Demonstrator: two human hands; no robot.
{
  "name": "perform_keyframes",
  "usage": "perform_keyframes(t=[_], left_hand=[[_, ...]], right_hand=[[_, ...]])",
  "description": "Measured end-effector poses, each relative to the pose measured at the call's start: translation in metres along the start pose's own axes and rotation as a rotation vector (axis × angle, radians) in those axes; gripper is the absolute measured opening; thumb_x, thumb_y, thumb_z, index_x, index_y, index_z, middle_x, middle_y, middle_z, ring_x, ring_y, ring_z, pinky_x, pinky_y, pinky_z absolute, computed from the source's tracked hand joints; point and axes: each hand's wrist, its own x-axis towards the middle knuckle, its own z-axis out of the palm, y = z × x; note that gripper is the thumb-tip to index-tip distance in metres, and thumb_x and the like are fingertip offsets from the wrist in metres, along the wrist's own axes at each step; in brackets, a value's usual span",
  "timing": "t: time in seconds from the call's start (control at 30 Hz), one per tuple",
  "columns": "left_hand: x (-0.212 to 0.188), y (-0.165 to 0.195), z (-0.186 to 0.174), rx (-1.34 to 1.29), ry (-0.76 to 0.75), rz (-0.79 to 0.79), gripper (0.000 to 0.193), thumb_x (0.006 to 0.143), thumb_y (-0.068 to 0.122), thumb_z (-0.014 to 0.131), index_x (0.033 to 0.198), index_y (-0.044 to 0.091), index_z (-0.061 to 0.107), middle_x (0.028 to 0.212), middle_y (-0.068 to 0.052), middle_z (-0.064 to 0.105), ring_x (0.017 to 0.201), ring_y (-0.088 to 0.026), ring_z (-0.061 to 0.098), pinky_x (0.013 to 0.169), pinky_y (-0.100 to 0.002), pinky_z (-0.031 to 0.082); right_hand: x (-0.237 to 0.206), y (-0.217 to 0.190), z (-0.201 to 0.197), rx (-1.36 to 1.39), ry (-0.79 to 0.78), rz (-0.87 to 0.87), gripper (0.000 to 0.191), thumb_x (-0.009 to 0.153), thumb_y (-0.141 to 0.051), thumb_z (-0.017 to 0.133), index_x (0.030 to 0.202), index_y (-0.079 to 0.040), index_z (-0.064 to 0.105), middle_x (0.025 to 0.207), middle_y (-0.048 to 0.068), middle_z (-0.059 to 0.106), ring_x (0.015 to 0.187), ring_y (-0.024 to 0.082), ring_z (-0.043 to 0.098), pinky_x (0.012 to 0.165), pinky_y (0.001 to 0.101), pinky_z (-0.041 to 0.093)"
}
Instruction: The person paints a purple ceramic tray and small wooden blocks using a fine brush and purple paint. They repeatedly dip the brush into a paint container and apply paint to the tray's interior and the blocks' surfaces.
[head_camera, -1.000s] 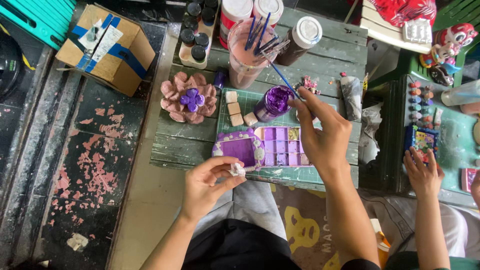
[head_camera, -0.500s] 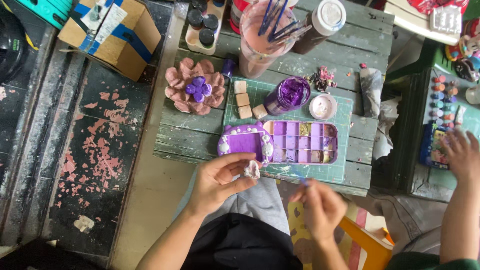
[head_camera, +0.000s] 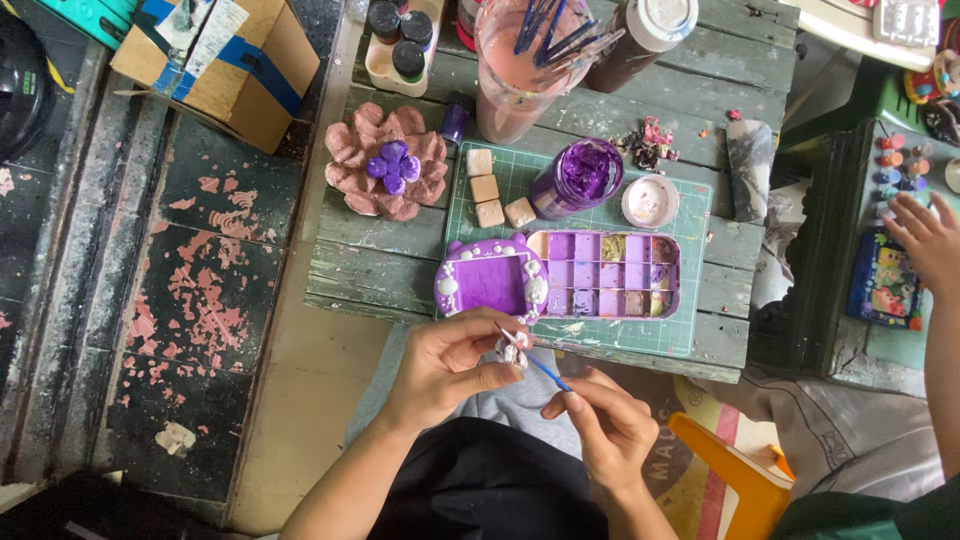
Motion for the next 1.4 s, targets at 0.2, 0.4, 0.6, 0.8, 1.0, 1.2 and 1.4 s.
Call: perform_keyframes(t=[0.2,0.4,0.6,0.8,1.0,1.2,1.4], left_hand=[[-0.007,-0.001,0.000,-0.006,-0.065,0.009,0.030,0.096,-0.002,0.075,0.124,-0.005,0.063,0.120,-0.009,0.061,0.115,-0.017,0.060,0.105,-0.034,0.050],[-0.016,0.000,0.000,0.012,-0.063,-0.045,0.024,0.103,0.008,0.070,0.123,-0.003,0.061,0.118,-0.008,0.057,0.111,-0.015,0.056,0.098,-0.029,0.047],[-0.019,-0.006,-0.002,-0.007,-0.055,-0.054,0.025,0.103,0.009,0.070,0.124,-0.003,0.061,0.119,-0.008,0.057,0.110,-0.014,0.055,0.096,-0.028,0.047],[-0.019,-0.009,-0.006,-0.001,-0.020,-0.054,0.027,0.102,0.008,0.071,0.124,-0.005,0.063,0.121,-0.009,0.058,0.108,-0.015,0.057,0.094,-0.029,0.049],[-0.015,-0.014,-0.008,0.007,-0.069,-0.041,0.025,0.103,0.010,0.069,0.124,-0.002,0.062,0.120,-0.010,0.056,0.108,-0.016,0.055,0.092,-0.030,0.048],[-0.012,-0.018,-0.008,0.062,-0.100,-0.018,0.021,0.107,0.013,0.066,0.122,0.001,0.059,0.118,-0.009,0.053,0.110,-0.017,0.052,0.101,-0.032,0.045],[-0.009,-0.020,-0.009,0.113,-0.111,-0.019,0.020,0.108,0.013,0.063,0.123,0.002,0.056,0.117,-0.008,0.052,0.111,-0.017,0.051,0.104,-0.032,0.044]], right_hand=[[0.000,-0.014,0.007,-0.180,0.020,-0.064,0.018,0.090,0.007,0.068,0.107,0.005,0.073,0.073,0.010,0.075,0.064,0.015,0.066,0.060,0.0267,0.051],[-0.002,-0.020,0.008,-0.261,0.012,-0.213,0.022,0.088,0.006,0.071,0.110,0.004,0.071,0.076,0.009,0.076,0.064,0.013,0.065,0.059,0.0265,0.049],[-0.013,-0.014,0.004,-0.173,0.021,-0.127,0.018,0.089,0.005,0.070,0.108,0.005,0.071,0.071,0.009,0.074,0.061,0.013,0.066,0.056,0.0261,0.048],[-0.031,0.003,-0.004,-0.060,0.022,0.079,0.013,0.095,0.003,0.065,0.106,0.007,0.071,0.071,0.009,0.069,0.061,0.013,0.064,0.055,0.0239,0.048],[-0.040,0.023,-0.012,-0.021,-0.031,0.241,0.011,0.093,0.002,0.066,0.099,0.006,0.074,0.079,0.009,0.070,0.059,0.008,0.052,0.051,0.0237,0.039],[-0.046,0.039,-0.022,0.119,-0.131,0.412,0.018,0.098,-0.006,0.063,0.097,0.005,0.077,0.071,0.004,0.063,0.058,0.007,0.049,0.052,0.0251,0.039],[-0.045,0.049,-0.018,0.206,-0.083,0.405,0.024,0.103,-0.009,0.060,0.097,0.006,0.078,0.059,-0.001,0.052,0.055,0.006,0.043,0.056,0.0254,0.040]])
